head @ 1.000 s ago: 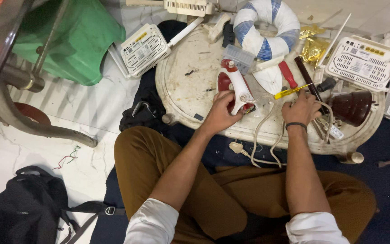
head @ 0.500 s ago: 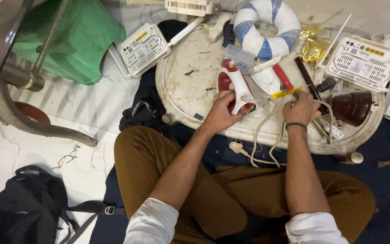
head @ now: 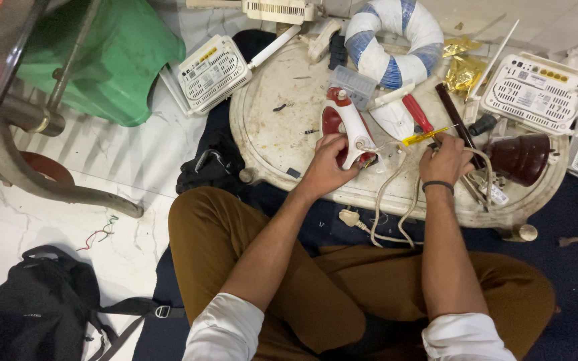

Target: The person uses a screwdriver to remove screws from the back of a red and white iron, then opens the casing to access the internal components.

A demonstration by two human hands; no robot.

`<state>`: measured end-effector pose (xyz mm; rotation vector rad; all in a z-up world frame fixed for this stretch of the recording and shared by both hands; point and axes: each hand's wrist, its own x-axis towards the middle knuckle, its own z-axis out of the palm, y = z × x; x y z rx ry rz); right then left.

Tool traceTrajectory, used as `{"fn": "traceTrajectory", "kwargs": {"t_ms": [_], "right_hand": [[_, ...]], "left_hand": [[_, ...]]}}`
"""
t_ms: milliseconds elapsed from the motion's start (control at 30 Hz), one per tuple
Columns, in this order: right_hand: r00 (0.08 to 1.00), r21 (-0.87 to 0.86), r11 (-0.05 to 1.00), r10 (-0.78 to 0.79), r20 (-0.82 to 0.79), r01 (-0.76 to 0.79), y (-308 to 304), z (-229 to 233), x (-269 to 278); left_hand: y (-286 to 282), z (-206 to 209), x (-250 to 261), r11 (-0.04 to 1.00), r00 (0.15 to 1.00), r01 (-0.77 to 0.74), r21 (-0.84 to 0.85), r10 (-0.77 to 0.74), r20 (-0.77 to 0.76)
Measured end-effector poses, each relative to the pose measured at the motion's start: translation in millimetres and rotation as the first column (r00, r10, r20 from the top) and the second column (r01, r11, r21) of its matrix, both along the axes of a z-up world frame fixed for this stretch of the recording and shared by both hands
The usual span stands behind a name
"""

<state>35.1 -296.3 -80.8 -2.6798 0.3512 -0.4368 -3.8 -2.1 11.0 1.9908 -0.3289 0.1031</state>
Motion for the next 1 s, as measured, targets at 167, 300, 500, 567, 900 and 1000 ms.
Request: {"fn": "traceTrajectory", "kwargs": {"t_ms": [167,300,500,567,900,1000], "right_hand": [[0.999,0.007,1.0,0.014,0.051,-0.014,9,14,-3],[0.999,0.026,1.0,0.003,0.045,-0.004,14,30,-8],[0.977,0.073,0.992,0.088,0.196,-0.104,25,56,-17],[0.972,0.118,0.982,0.122,0.201,-0.148,31,63,-21],[0.937,0.345,0.886,0.222,0.269,-0.309,56,83,-32],[0.896,0.28,0.886,0.261,0.359,-0.37,55,85,-33]], "left_hand": [[-1,-2,1,1.0,0.999,0.0,0.015,0.0,0.043],[1,-10,2,0.999,0.999,0.035,-0.022,-0.034,0.043],[7,-26,10,0.999,0.975,0.039,0.036,-0.046,0.217],[9,-29,10,0.998,0.971,0.009,0.065,-0.025,0.239],[27,5,2,0.948,0.997,0.049,0.316,-0.068,0.048],[41,13,5,0.939,0.988,0.146,0.313,-0.152,-0.004]]}}
